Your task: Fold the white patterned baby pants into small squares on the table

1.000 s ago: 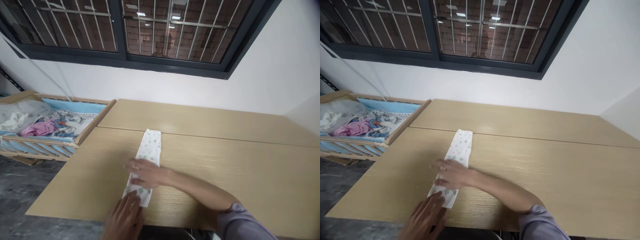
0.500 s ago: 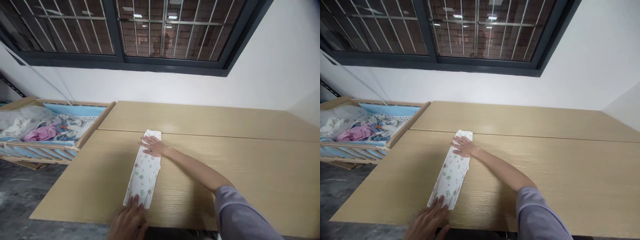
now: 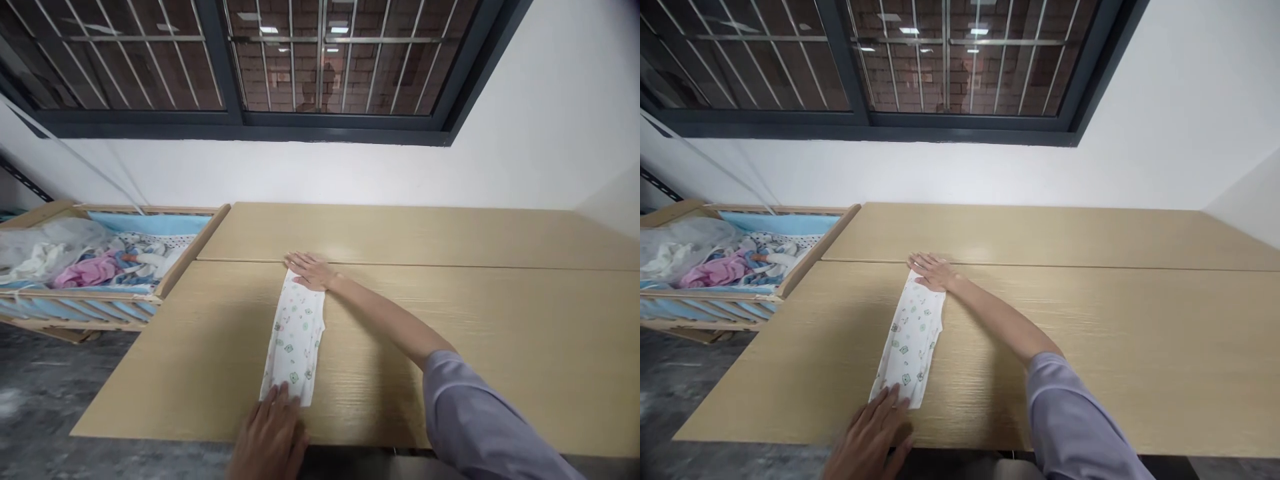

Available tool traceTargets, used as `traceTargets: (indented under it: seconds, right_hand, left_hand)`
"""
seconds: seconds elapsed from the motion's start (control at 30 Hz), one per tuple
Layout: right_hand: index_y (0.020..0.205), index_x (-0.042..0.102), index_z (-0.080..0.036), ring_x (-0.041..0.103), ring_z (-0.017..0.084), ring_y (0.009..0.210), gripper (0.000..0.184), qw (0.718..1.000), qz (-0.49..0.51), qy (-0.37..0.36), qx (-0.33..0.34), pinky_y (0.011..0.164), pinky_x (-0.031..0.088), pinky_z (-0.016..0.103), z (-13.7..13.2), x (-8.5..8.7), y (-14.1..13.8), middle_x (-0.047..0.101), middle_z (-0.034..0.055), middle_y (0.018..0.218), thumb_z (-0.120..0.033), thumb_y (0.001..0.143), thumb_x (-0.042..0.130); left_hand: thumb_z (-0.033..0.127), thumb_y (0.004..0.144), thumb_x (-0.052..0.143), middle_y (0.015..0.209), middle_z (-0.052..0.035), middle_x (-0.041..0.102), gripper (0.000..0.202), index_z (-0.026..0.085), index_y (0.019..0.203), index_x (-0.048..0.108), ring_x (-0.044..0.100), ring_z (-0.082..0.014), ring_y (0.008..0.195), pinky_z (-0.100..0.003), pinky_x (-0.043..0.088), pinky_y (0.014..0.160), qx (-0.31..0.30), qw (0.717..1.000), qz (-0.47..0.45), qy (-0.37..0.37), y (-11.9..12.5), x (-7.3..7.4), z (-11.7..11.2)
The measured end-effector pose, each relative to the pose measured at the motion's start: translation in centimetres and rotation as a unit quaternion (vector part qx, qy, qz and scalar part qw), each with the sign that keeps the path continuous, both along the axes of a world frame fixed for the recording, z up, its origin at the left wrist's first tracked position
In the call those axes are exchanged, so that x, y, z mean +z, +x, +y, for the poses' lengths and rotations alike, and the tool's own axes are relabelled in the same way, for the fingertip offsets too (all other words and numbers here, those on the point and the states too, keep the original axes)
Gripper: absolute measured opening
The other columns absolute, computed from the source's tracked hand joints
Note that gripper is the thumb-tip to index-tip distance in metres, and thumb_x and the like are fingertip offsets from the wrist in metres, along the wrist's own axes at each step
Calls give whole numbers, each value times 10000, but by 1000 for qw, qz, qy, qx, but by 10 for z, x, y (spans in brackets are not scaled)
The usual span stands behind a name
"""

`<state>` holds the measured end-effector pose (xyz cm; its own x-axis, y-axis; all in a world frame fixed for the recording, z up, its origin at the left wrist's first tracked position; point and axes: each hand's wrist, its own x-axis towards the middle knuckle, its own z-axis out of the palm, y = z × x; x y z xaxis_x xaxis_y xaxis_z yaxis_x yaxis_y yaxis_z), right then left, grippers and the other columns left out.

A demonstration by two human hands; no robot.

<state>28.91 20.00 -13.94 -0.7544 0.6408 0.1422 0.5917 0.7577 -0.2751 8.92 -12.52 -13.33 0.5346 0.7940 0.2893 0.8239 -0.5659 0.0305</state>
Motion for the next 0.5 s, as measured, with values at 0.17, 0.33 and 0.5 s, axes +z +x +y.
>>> traceTargets:
  seconds: [0.17,0.33,0.5]
  right_hand:
    - [1464,492,-183,433,315,1397,477,998,40,23,47,1145,327,529,-99,26,-1,497,168,1503,-373,1028,449]
    - [1228,667,-213,634,204,1081,328,983,35,-45,172,988,477,367,-215,29,25,728,72,1128,-330,1037,427]
    - [1427,510,-163,525,264,1301,549,993,55,-19,103,1143,385,426,-282,7,49,586,116,1433,-497,992,525]
  left_hand:
    - [251,951,519,1177,-71,730,223,235,1138,641,699,-228,1048,-357,566,888,32,997,-65,16,-5,14,15]
    - [206,948,519,1112,-28,752,229,256,1123,659,718,-195,980,-305,573,859,-20,998,-65,-10,-26,6,15]
    - [283,938,611,1111,-16,751,308,273,1245,623,714,-184,950,-265,566,871,-92,994,-64,-16,-38,0,4]
